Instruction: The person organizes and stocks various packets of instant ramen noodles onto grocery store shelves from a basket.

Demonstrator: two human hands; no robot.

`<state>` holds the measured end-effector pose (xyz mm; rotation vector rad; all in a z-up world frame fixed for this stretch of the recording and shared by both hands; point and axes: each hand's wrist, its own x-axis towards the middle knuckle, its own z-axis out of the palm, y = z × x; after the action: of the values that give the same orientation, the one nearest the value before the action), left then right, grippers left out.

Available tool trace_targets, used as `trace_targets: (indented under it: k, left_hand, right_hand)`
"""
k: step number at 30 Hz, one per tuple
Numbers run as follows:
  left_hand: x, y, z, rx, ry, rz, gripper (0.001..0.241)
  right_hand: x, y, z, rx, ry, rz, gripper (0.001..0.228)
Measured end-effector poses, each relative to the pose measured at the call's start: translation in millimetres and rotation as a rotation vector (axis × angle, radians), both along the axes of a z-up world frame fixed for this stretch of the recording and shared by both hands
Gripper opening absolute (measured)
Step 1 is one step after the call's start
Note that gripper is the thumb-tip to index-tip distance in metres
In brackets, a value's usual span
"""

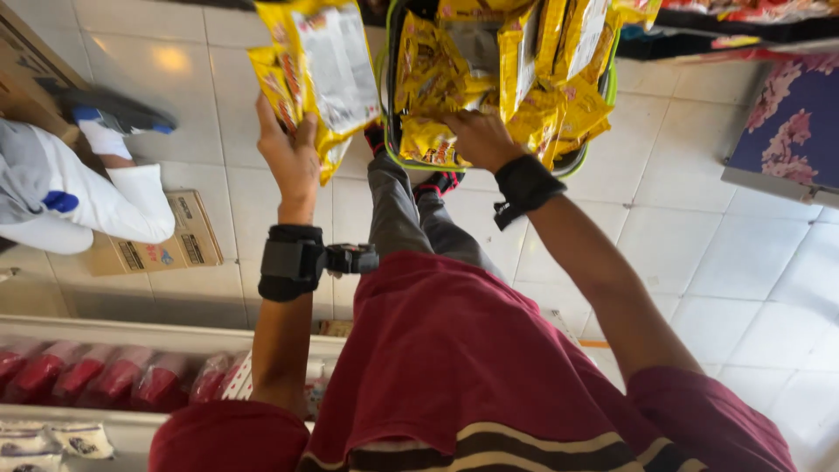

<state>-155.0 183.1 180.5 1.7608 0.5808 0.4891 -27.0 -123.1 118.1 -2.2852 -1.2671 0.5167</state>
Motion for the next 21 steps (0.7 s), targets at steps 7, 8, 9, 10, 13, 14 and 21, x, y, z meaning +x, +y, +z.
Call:
trace_targets:
  k: [7, 8, 9, 10, 13, 14, 21]
  left_hand:
    - [61, -41, -7, 0.21, 0.079, -0.265, 0.055]
    - [77, -54, -8, 0.452, 0.002, -0.375, 0.054]
    - [90, -69, -9, 0.691, -0.071, -0.485, 0.054]
    - [95, -83, -23, 0.685, -0.074, -0.483, 0.054]
    - [110, -110, -47, 0.87, -0.122, -0.759, 0.07]
    - [112, -111, -44, 0.873, -0.137, -0.732, 0.07]
    - [114, -104, -52, 0.781, -0.091, -0.664, 0.057]
  right_hand:
    - [-12, -24, -4, -0.262, -0.23, -0.139, 0.062]
    - [-10, -30, -15, -0.259, -0.264, -0.175, 0.054]
    - [-14, -37, -27, -0.257, -0.29, -0.209, 0.047]
    - [-14, -39, -29, -0.264, -0.294, -0.208, 0.047]
    - [-13, -44, -32, -0.225, -0.262, -0.259, 0.045]
    - [-13, -46, -29, -0.232, -0.247, -0.309, 0.044]
    - [-27, -37, 14, -0.062, -0.254, -0.426, 0.054]
